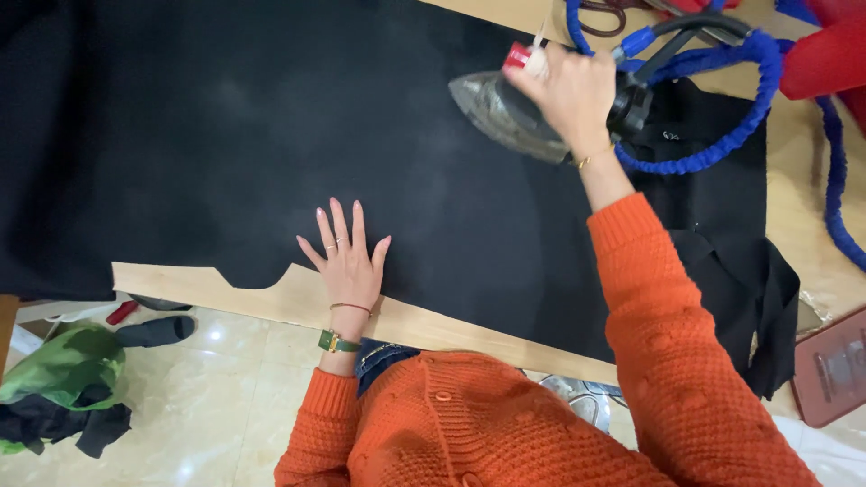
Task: Smoothing out a large piece of black fabric on a workbench and pressing it with a steam iron.
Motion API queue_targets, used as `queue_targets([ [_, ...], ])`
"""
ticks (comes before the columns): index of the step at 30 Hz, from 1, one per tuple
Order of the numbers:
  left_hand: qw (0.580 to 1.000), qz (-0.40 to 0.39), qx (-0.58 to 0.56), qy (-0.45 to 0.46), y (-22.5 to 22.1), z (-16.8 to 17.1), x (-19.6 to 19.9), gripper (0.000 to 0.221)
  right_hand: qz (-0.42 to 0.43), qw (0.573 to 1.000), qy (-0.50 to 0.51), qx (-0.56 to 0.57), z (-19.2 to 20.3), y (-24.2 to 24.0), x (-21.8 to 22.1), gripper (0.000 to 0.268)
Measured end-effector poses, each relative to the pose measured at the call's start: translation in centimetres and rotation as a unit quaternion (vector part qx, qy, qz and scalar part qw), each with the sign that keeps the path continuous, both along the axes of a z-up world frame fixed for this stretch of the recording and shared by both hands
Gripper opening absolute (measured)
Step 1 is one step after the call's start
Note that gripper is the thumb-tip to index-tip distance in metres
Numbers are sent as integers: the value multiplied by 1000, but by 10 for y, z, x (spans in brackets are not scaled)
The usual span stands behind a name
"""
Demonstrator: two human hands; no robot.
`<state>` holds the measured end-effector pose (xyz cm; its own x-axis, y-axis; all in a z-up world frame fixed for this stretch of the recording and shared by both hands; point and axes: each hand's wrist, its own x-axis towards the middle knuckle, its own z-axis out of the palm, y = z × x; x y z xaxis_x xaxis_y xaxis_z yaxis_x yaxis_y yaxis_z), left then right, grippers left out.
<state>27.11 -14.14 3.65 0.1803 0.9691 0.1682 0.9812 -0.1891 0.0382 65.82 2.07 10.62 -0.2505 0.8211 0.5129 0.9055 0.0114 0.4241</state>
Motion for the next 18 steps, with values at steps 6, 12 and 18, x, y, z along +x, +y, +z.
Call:
queue_targets([
  [6,999,-8,-17,-45,6,-13,23,74,47,994,56,-82,22,-90,-43,69],
  [12,995,-5,-47,-89,10,-23,36,75,88,979,123,-134,33,-193,-73,66],
  [18,994,14,-70,-85,11,-18,43,72,110,965,182,-156,26,-235,-67,63],
])
